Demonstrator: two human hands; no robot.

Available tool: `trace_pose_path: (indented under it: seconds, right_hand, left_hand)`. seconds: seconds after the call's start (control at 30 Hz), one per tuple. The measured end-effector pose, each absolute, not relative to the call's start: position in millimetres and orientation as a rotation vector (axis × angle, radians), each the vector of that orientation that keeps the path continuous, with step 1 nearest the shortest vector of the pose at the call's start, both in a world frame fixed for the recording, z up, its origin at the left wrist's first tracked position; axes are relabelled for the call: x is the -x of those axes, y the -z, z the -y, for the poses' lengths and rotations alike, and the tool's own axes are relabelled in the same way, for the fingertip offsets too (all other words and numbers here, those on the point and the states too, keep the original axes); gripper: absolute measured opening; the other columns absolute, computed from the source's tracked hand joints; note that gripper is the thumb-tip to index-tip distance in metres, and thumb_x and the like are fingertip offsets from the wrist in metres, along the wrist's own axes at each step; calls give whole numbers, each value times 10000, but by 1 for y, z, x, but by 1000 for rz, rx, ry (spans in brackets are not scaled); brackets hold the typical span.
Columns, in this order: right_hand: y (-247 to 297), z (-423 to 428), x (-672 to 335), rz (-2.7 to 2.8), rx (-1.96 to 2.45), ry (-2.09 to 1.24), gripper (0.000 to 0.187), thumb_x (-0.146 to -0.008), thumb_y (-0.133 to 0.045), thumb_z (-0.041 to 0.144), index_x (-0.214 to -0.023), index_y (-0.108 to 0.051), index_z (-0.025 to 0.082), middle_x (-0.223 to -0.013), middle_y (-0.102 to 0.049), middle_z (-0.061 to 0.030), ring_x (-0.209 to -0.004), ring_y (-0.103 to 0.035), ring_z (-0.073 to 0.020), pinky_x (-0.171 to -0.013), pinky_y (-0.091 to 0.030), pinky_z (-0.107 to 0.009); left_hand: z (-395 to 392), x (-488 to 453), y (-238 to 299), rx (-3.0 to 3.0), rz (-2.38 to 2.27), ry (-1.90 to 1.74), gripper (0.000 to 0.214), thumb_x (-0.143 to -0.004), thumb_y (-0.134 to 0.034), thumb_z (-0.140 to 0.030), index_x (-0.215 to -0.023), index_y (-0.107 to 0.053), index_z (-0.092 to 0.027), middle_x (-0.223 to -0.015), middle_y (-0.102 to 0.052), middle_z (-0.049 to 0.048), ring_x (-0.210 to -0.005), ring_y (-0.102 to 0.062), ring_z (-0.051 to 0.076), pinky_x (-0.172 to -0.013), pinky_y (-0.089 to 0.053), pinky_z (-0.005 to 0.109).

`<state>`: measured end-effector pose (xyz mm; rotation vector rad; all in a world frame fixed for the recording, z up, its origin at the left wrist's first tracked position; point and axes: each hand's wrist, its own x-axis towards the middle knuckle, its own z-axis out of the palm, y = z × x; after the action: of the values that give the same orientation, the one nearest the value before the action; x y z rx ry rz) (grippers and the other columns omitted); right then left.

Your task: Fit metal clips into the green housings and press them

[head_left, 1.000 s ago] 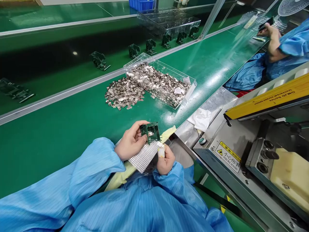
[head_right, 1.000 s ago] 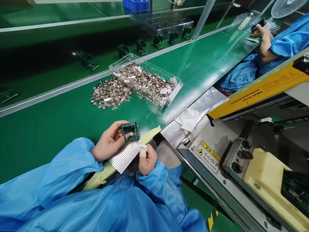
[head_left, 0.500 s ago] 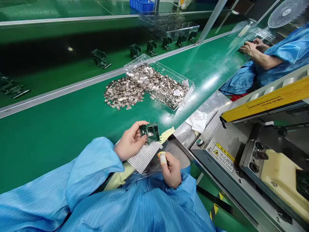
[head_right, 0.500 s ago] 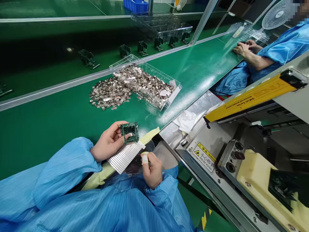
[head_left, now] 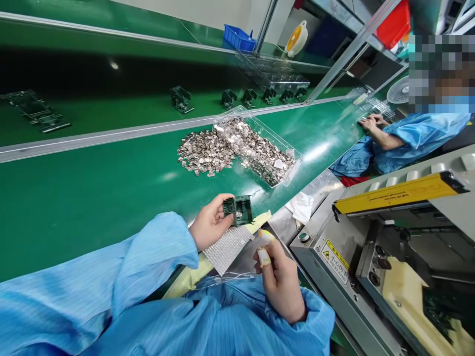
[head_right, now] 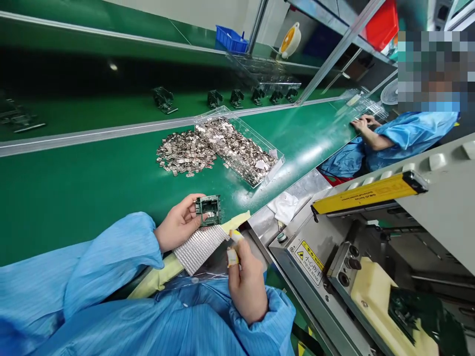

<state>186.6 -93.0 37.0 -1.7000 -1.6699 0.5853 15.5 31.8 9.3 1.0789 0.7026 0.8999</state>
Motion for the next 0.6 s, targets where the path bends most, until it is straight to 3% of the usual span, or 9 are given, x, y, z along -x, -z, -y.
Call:
trace_pose_path:
  seconds: [0.1, 0.23, 0.37, 0.5, 0.6]
  right_hand:
    - [-46, 90, -188, 1571, 1701, -573, 178, -922, -495, 201, -1095, -539, 209, -747, -708, -3, -616, -671, -148, -572, -526, -228]
    - [-49, 79, -182, 1301, 1605, -650, 54, -888, -620, 259, -873, -622, 207, -721, -735, -7, -641, -708, -157, -617, -546, -226]
    - [-38, 64, -171, 1140, 1494, -675, 84, -854, -660, 274, -855, -659, 189, -734, -718, -23, -626, -678, -175, -597, -542, -274]
    - [-30, 52, -164, 1345, 1527, -347, 68, -888, -572, 223, -907, -634, 200, -887, -649, -48, -838, -622, -208, -788, -516, -377]
    - [-30, 46, -158, 1514, 1529, -124, 157, -896, -474, 145, -988, -582, 212, -1054, -598, -80, -1014, -569, -235, -948, -450, -476]
  left_hand:
    - [-31, -16, -10, -1021, -664, -938, 461, -798, -715, -346, -1154, -475, -178, -905, -651, 38, -785, -664, 161, -680, -570, 269]
    - [-28, -17, -7, -1056, -609, -987, 395, -852, -668, -328, -1164, -478, -179, -966, -666, 56, -850, -659, 152, -754, -549, 259]
    - [-23, -16, -2, -1105, -595, -1023, 371, -902, -603, -297, -1224, -452, -194, -950, -652, 41, -872, -643, 142, -802, -525, 259]
    - [-21, -15, 0, -1167, -631, -1003, 366, -923, -560, -258, -1265, -441, -211, -947, -643, 37, -966, -628, 161, -840, -503, 260]
    - [-21, -14, -1, -1192, -644, -992, 352, -929, -542, -242, -1264, -441, -209, -1015, -646, 59, -1003, -620, 170, -856, -497, 268]
